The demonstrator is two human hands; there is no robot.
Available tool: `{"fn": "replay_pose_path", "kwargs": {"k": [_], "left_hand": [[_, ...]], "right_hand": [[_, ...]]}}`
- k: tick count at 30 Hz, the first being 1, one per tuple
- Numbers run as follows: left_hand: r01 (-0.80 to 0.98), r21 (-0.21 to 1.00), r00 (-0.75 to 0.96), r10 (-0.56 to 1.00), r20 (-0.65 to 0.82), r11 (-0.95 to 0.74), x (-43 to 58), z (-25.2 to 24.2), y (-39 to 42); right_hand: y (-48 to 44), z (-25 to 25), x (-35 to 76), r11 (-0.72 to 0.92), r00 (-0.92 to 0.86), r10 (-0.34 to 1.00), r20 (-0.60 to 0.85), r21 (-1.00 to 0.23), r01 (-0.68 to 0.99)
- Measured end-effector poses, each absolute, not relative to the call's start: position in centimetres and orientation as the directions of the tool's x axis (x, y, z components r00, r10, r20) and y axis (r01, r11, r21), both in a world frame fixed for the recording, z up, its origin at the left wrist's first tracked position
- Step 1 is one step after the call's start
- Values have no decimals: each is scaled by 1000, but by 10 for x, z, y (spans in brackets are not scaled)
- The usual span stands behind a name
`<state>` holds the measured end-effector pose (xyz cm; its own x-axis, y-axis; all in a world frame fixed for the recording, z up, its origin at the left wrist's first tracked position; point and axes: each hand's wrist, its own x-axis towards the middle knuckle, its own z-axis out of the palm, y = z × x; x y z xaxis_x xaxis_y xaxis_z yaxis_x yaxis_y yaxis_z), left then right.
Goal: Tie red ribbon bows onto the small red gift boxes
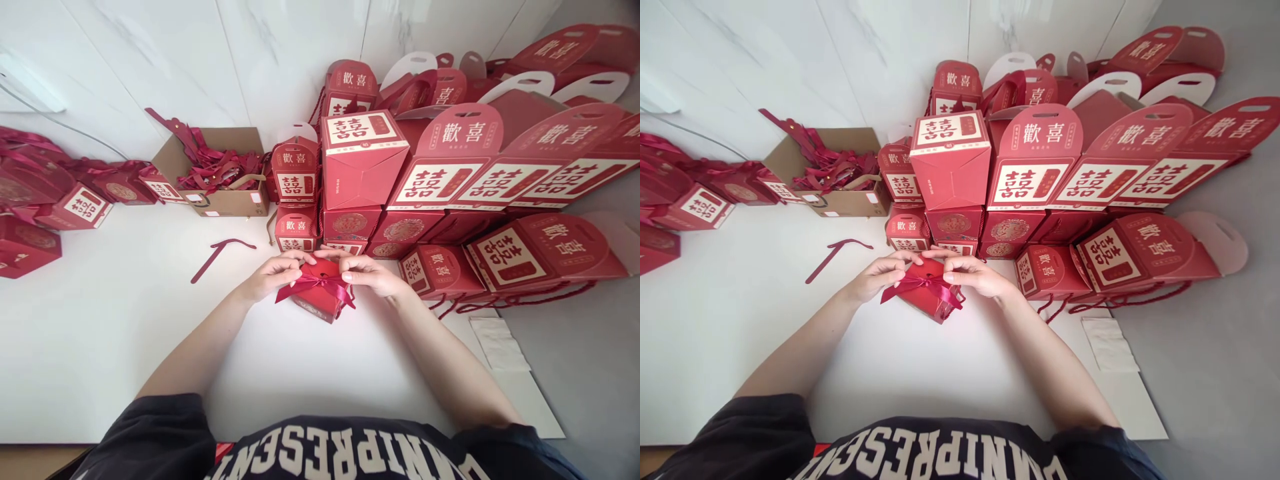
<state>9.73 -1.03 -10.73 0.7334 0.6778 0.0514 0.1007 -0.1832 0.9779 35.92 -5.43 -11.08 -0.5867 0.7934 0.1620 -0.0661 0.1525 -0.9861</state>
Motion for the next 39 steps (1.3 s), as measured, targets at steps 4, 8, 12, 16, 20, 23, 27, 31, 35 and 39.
{"fn": "replay_pose_path", "kwargs": {"k": [4,8,12,16,20,23,27,31,35,39], "left_hand": [[151,941,659,740,133,-303,109,-96,-22],[244,886,619,767,170,-394,116,-91,-32],[296,868,654,747,119,-398,116,-91,-34],[337,848,669,738,90,-410,115,-92,-35],[347,828,673,732,108,-441,118,-94,-37],[343,824,675,728,118,-451,118,-93,-38],[299,842,704,700,123,-448,110,-81,-35],[311,832,691,711,134,-459,99,-68,-31],[334,866,713,701,26,-373,94,-67,-30],[304,937,702,706,-96,-174,96,-70,-30]], "right_hand": [[-57,-106,356,135,-587,800,124,-991,-25],[-61,-98,355,145,-593,799,103,-989,23],[-62,-95,354,151,-596,797,101,-988,35],[-61,-101,352,193,-593,794,131,-980,43],[-57,-113,352,118,-587,802,109,-993,-23],[-55,-119,352,47,-578,812,79,-996,-70],[-55,-111,358,63,-536,842,63,-998,-18],[-64,-88,369,141,-397,916,53,-970,196],[-86,-70,377,119,-244,970,17,-904,411],[-110,-72,376,72,-280,951,-127,-792,606]]}}
